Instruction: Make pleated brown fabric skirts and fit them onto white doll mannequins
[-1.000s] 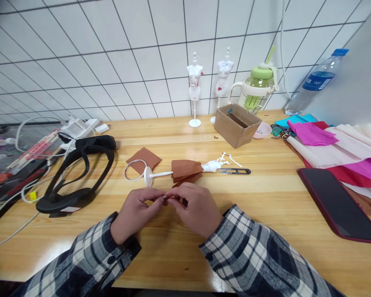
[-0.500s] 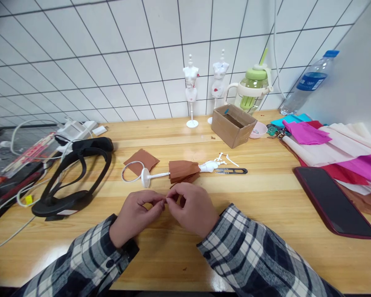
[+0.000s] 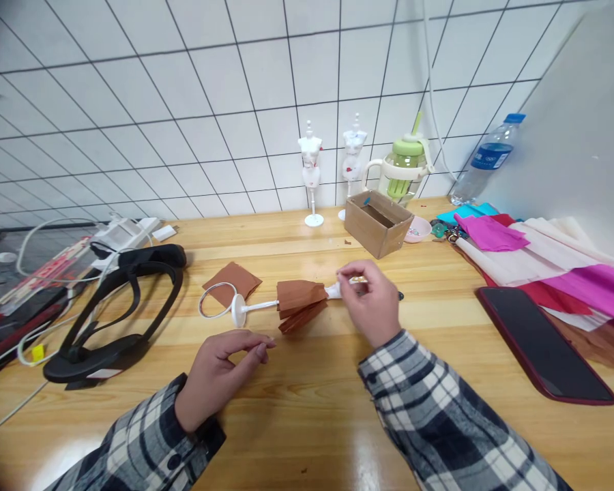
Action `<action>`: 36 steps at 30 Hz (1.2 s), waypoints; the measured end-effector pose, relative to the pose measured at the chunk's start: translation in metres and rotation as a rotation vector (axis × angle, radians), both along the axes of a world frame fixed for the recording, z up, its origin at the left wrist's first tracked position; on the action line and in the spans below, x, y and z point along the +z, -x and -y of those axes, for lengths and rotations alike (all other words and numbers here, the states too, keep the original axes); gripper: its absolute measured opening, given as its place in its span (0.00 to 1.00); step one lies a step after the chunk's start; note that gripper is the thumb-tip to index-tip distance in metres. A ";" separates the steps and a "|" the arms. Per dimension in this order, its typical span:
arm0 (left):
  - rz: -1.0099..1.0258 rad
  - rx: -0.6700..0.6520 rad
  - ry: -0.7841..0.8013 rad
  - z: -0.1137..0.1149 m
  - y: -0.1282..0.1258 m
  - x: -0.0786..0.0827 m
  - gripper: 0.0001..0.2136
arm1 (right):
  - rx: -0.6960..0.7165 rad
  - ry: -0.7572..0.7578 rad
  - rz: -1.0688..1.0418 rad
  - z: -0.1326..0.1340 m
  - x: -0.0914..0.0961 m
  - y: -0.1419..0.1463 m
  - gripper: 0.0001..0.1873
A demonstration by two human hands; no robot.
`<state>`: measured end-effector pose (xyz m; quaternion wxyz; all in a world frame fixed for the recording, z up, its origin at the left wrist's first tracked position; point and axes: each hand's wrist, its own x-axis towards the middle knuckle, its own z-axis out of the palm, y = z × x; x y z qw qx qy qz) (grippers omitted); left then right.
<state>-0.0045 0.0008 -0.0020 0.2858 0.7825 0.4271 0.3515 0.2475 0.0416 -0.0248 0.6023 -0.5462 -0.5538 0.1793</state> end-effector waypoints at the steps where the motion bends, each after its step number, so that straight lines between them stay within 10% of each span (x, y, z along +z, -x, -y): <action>1: 0.002 -0.004 -0.008 0.000 0.000 0.000 0.08 | -0.071 -0.006 0.116 -0.008 -0.004 -0.013 0.05; 6: -0.010 -0.015 -0.037 -0.001 0.002 -0.002 0.08 | -0.138 0.001 0.574 -0.032 -0.021 -0.051 0.11; 16: -0.062 -0.032 -0.044 0.000 0.002 -0.001 0.08 | 0.036 -0.234 0.656 0.013 0.007 0.005 0.08; 21: -0.071 -0.034 -0.022 0.001 0.003 -0.004 0.08 | -0.234 0.051 0.746 -0.010 -0.009 -0.038 0.20; 28: -0.073 -0.035 -0.029 0.002 0.003 0.000 0.08 | -0.216 0.249 0.789 -0.019 -0.015 -0.051 0.15; 36: -0.072 -0.023 -0.040 0.002 0.002 0.000 0.09 | 0.231 -0.082 0.575 0.014 0.007 0.007 0.13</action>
